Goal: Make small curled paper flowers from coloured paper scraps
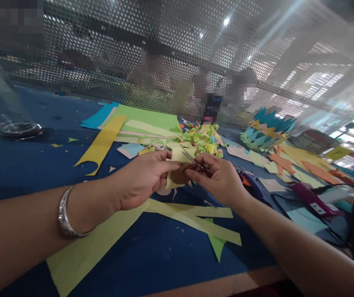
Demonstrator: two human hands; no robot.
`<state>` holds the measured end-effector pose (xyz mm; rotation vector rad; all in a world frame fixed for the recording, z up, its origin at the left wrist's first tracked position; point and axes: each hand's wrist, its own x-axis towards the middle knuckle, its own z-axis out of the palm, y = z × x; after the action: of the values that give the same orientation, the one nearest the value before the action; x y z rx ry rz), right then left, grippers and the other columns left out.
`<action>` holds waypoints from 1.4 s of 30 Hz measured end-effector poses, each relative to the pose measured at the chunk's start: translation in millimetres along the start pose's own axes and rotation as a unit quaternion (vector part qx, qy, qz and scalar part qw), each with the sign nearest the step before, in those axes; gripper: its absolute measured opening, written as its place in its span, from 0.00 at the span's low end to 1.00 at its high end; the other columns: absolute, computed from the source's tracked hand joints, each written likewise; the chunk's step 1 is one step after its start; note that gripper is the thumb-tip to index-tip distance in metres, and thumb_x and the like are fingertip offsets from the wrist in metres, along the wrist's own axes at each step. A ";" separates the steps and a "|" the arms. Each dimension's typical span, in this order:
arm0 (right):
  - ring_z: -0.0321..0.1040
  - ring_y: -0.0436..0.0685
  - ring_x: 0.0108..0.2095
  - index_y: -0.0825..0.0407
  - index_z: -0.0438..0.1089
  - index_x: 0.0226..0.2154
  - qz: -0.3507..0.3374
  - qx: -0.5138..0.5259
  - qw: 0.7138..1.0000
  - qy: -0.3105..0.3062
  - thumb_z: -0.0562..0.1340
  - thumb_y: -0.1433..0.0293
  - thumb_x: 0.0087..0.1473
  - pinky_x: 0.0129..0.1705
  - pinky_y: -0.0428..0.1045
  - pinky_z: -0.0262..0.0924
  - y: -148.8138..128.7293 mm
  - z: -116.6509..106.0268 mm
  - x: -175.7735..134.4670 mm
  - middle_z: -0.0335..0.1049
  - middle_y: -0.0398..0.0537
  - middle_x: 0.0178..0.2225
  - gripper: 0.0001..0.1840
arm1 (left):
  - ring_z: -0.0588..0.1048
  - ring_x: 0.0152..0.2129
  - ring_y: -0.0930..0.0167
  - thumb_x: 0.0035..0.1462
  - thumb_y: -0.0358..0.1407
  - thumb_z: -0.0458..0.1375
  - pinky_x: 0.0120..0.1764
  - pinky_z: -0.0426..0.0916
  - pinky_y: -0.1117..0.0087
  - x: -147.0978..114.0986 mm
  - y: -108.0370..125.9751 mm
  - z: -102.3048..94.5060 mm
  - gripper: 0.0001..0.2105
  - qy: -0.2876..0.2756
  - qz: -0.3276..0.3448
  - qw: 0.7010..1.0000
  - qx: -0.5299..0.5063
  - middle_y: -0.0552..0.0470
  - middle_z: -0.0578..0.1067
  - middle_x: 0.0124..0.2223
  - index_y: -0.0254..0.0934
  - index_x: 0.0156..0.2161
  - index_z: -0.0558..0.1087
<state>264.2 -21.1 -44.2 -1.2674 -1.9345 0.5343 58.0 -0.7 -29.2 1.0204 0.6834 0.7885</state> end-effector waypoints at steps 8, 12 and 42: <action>0.65 0.51 0.30 0.50 0.68 0.37 0.017 0.051 0.998 0.028 0.68 0.61 0.54 0.31 0.48 0.60 -3.3 8.4 -2.2 0.68 0.42 0.30 0.13 | 0.74 0.31 0.74 0.57 0.34 0.64 0.30 0.63 0.75 -8.0 0.0 4.4 0.08 -0.003 -0.012 0.999 0.034 0.50 0.77 0.36 0.37 0.41 0.75; 0.65 0.50 0.29 0.50 0.68 0.40 0.006 0.063 0.996 0.061 0.71 0.62 0.50 0.30 0.47 0.61 -7.4 9.9 -5.3 0.68 0.41 0.30 0.17 | 0.77 0.36 0.70 0.56 0.30 0.64 0.38 0.68 0.71 -9.0 -2.6 5.3 0.08 0.002 0.028 1.000 0.003 0.49 0.79 0.40 0.37 0.42 0.74; 0.63 0.50 0.28 0.49 0.67 0.51 -0.027 -0.056 0.998 -0.030 0.71 0.60 0.50 0.30 0.46 0.61 -18.2 5.9 -13.5 0.66 0.43 0.32 0.28 | 0.69 0.22 0.75 0.58 0.34 0.60 0.26 0.59 0.73 -5.6 1.2 0.2 0.05 0.023 -0.050 0.998 -0.004 0.51 0.77 0.30 0.37 0.31 0.75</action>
<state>252.0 -40.8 -40.3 -1.2772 -2.0680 0.4474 54.8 -5.1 -27.3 0.9565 0.7640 0.7282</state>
